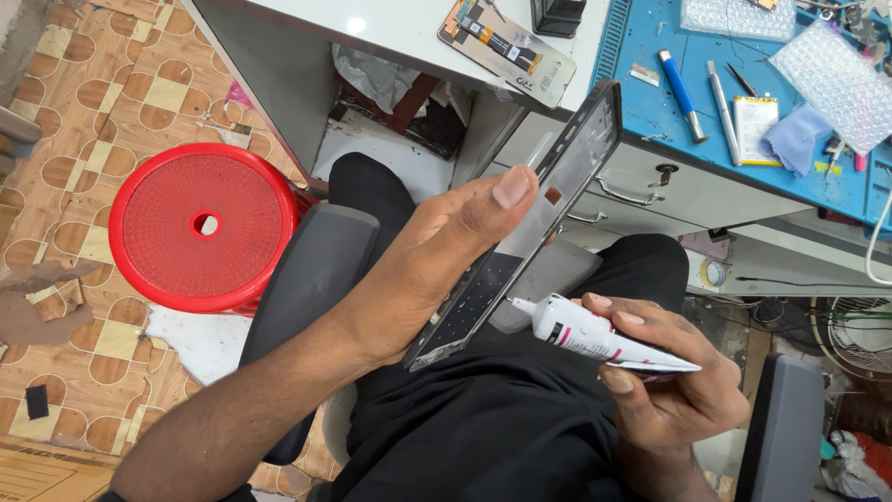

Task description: The person scrapes residue from a small circuit board using a metal tool, then picks up a disassembled phone chassis and applies adhesive from a tube along the inner edges of the frame. The person rotates the chassis to reach different sides while continuing to apply the adhesive.

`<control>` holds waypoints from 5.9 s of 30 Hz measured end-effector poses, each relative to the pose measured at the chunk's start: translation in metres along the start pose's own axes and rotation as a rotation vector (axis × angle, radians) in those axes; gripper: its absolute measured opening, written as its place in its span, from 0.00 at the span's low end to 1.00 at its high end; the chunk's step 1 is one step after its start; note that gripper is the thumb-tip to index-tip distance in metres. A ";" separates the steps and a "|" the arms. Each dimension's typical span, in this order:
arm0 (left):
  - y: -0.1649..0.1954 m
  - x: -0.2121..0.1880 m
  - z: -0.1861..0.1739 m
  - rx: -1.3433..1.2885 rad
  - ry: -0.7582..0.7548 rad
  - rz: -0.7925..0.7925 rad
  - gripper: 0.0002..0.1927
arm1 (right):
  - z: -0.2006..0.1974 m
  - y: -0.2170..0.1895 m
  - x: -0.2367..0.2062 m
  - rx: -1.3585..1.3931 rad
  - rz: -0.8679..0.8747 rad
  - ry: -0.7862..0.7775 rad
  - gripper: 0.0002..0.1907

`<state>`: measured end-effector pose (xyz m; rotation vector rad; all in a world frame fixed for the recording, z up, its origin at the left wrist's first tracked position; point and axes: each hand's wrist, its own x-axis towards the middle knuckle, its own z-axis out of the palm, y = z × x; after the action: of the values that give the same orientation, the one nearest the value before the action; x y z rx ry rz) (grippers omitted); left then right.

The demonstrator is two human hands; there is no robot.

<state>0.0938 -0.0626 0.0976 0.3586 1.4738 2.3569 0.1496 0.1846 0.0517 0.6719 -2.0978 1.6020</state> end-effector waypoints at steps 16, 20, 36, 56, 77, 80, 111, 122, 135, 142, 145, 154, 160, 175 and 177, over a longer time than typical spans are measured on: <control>-0.027 0.010 0.012 0.063 0.031 -0.012 0.39 | -0.023 0.026 -0.012 0.030 -0.011 0.005 0.20; -0.025 0.009 0.012 0.044 0.025 -0.016 0.39 | -0.023 0.025 -0.010 0.017 -0.011 0.009 0.19; -0.029 0.008 0.010 0.086 0.048 -0.026 0.37 | -0.020 0.021 -0.008 0.017 0.005 0.032 0.20; -0.037 0.012 0.015 0.089 0.024 -0.042 0.40 | -0.026 0.025 -0.008 0.013 0.013 0.043 0.20; -0.053 0.019 0.029 -0.011 -0.021 -0.058 0.40 | -0.042 0.042 -0.012 0.058 0.005 0.078 0.20; -0.064 0.023 0.032 0.007 -0.005 -0.070 0.40 | -0.050 0.051 -0.017 0.060 0.004 0.080 0.20; -0.135 0.069 0.067 0.015 -0.023 -0.056 0.38 | -0.114 0.124 -0.036 0.082 -0.005 0.108 0.21; -0.180 0.098 0.086 0.042 0.007 -0.078 0.38 | -0.155 0.172 -0.054 0.072 -0.018 0.096 0.20; -0.229 0.131 0.108 0.061 0.030 -0.099 0.39 | -0.196 0.219 -0.064 0.069 -0.033 0.086 0.21; -0.233 0.132 0.108 0.051 0.024 -0.107 0.39 | -0.198 0.219 -0.068 0.074 -0.009 0.089 0.20; -0.232 0.132 0.107 0.075 0.026 -0.100 0.39 | -0.198 0.220 -0.064 0.056 -0.021 0.086 0.20; -0.238 0.137 0.112 0.050 0.021 -0.106 0.38 | -0.202 0.228 -0.061 0.064 -0.041 0.097 0.19; -0.246 0.137 0.110 0.105 0.043 -0.105 0.38 | -0.209 0.238 -0.066 0.063 -0.046 0.102 0.19; -0.258 0.150 0.121 0.064 0.028 -0.102 0.38 | -0.223 0.246 -0.073 0.014 -0.026 0.029 0.20; -0.258 0.150 0.120 0.047 0.022 -0.093 0.38 | -0.223 0.245 -0.074 0.013 -0.017 0.022 0.20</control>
<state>0.0420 0.2015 -0.0781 0.2706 1.5243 2.2642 0.0687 0.4633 -0.1238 0.6711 -2.0620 1.6081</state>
